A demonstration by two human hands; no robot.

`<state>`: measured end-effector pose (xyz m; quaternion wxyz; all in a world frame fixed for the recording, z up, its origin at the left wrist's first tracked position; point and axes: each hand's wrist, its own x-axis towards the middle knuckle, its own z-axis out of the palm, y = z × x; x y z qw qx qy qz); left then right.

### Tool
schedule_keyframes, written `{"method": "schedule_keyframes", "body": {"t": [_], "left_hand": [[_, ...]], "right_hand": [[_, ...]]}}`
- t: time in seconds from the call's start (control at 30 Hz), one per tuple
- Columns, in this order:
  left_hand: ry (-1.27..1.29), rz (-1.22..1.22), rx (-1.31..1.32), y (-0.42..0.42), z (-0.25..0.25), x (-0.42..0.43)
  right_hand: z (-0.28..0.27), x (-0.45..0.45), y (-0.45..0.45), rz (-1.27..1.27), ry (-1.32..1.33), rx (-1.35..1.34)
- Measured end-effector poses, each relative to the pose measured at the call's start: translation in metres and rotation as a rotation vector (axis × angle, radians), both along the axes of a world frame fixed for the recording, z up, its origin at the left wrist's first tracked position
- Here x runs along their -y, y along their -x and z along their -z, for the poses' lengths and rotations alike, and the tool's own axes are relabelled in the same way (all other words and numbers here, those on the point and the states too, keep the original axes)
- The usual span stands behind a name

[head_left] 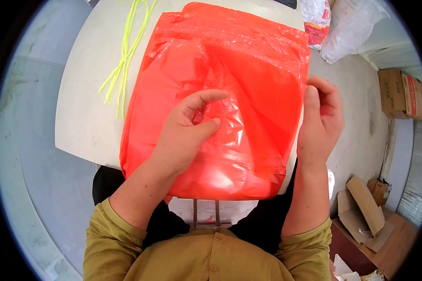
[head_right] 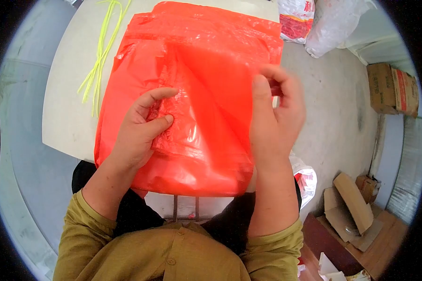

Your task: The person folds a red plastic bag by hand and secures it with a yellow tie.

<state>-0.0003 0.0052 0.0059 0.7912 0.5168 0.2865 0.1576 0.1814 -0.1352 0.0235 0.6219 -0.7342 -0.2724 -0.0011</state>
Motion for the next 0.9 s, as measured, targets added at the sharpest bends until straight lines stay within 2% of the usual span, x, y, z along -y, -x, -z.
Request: {"method": "schedule_keyframes", "body": {"t": [0.03, 0.1, 0.13, 0.23, 0.53, 0.73, 0.83, 0.9], "left_hand": [[0.028, 0.001, -0.004, 0.000, 0.000, 0.000], [0.059, 0.002, 0.004, 0.000, 0.000, 0.000], [0.062, 0.003, 0.016, -0.001, 0.002, 0.000], [0.050, 0.002, 0.021, 0.000, -0.001, 0.000], [0.070, 0.002, 0.012, -0.001, -0.001, 0.000], [0.085, -0.012, -0.007, -0.002, -0.003, 0.001], [0.094, -0.008, -0.015, -0.002, -0.003, 0.000], [0.097, -0.008, -0.019, -0.001, -0.003, 0.000]], "right_hand": [[-0.003, 0.004, -0.002, -0.061, 0.054, 0.206], [-0.010, 0.004, 0.014, -0.302, 0.198, 0.260], [-0.012, -0.001, 0.024, -0.422, 0.270, 0.284], [-0.001, -0.015, 0.045, -0.459, 0.509, 0.183], [0.001, -0.013, 0.033, -0.504, 0.425, -0.003], [0.001, -0.006, 0.023, -0.440, 0.388, -0.110], [-0.003, -0.001, 0.006, -0.147, 0.355, -0.291], [-0.003, -0.001, -0.001, -0.012, 0.122, -0.028]]}}
